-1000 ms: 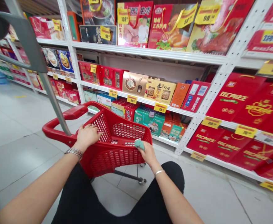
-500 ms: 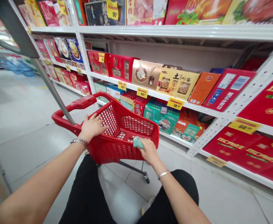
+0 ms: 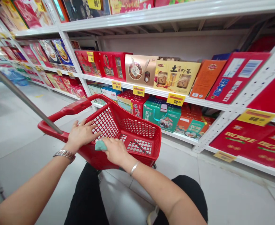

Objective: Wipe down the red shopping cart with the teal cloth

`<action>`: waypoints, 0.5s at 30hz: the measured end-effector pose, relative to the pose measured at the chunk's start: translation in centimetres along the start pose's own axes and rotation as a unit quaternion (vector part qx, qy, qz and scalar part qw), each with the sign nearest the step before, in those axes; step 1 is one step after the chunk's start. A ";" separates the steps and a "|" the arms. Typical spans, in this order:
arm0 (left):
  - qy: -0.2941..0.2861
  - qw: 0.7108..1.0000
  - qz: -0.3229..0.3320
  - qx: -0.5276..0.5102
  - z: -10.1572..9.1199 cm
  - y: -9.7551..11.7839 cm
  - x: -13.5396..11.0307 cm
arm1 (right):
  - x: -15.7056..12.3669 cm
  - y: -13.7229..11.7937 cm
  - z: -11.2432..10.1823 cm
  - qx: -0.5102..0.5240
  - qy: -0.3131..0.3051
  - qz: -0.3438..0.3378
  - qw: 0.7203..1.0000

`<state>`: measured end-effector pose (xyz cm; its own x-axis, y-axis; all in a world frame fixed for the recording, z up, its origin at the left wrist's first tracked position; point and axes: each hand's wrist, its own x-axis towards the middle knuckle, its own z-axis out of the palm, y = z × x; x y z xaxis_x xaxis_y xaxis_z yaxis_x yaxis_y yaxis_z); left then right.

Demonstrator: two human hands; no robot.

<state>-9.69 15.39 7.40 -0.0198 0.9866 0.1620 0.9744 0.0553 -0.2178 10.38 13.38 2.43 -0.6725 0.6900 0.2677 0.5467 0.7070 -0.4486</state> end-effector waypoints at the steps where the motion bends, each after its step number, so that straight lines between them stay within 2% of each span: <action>1: 0.002 1.000 0.006 0.004 0.1 -0.2 0.3 | -0.6 0.5 -0.4 0.002 -0.002 0.004 1.000; 7: 0.031 0.999 0.012 -0.014 1.1 -1.8 3.2 | -4.5 4.0 -1.9 0.007 -0.007 0.020 1.000; 12: 0.002 1.000 0.017 -0.015 2.0 -2.8 6.5 | -6.7 6.6 -2.8 0.046 0.017 0.014 0.999; 15: -0.004 1.000 0.007 -0.009 2.5 -3.0 7.9 | -7.8 8.5 -4.4 0.065 0.000 0.007 0.998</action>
<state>-13.34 23.42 6.95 -0.0085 0.9884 0.1514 0.9785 0.0394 -0.2024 22.47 14.66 0.30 -0.6653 0.6993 0.2613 0.4860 0.6714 -0.5595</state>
